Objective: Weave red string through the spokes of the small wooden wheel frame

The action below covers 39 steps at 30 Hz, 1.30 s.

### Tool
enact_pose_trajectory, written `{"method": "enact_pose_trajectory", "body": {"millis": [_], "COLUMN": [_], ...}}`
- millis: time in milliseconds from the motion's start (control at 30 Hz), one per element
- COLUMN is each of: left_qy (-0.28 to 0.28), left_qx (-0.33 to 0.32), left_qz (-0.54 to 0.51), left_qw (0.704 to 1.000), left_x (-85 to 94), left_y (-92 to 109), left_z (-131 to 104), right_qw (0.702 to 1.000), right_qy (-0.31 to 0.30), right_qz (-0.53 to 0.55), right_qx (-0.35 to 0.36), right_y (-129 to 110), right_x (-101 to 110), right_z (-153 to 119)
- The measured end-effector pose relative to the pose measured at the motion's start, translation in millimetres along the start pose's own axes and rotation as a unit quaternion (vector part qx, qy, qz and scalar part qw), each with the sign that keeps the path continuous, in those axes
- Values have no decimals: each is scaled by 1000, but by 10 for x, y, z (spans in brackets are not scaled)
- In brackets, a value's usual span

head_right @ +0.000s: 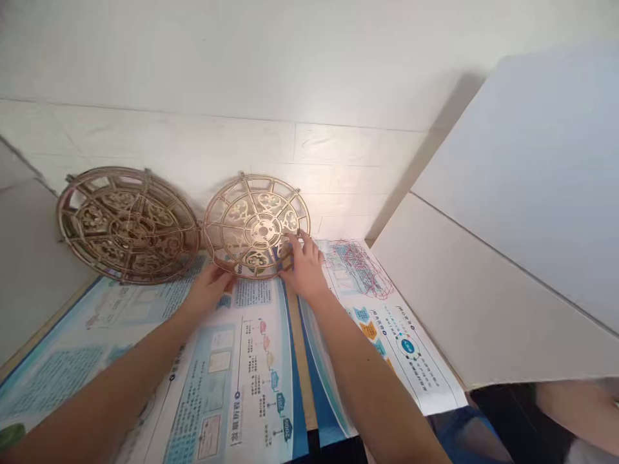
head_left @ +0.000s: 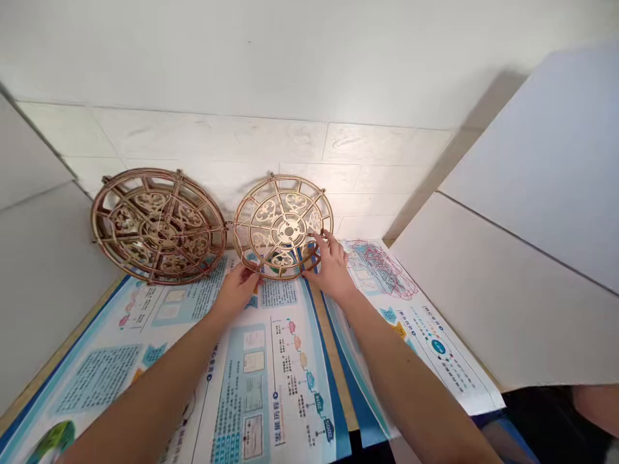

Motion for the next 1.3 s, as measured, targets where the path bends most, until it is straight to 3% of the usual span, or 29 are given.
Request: {"method": "enact_pose_trajectory", "body": {"millis": [467, 867, 1300], "left_qy": [-10, -17, 5], "left_qx": [-25, -35, -35], "left_qz": [-19, -12, 77], "left_qw": [999, 999, 996], "left_x": [-45, -52, -25], "left_y": [164, 134, 175], "left_z": [-85, -76, -107], "right_qw": [1000, 1000, 1000], "right_qy": [21, 16, 19], "right_qz": [15, 10, -1], "right_qx": [4, -1, 9], "right_y": [2, -6, -14], "right_x": [-26, -49, -52], "right_z": [-16, -23, -11]}}
Point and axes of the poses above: each hand's wrist, its own z-axis towards the middle knuckle, its own x-axis out of the back of the hand, y = z × x, the point moved 4 cm from there along z, towards the middle knuckle, and after that the axes turned 4 degrees about x, right-handed, at the moved point
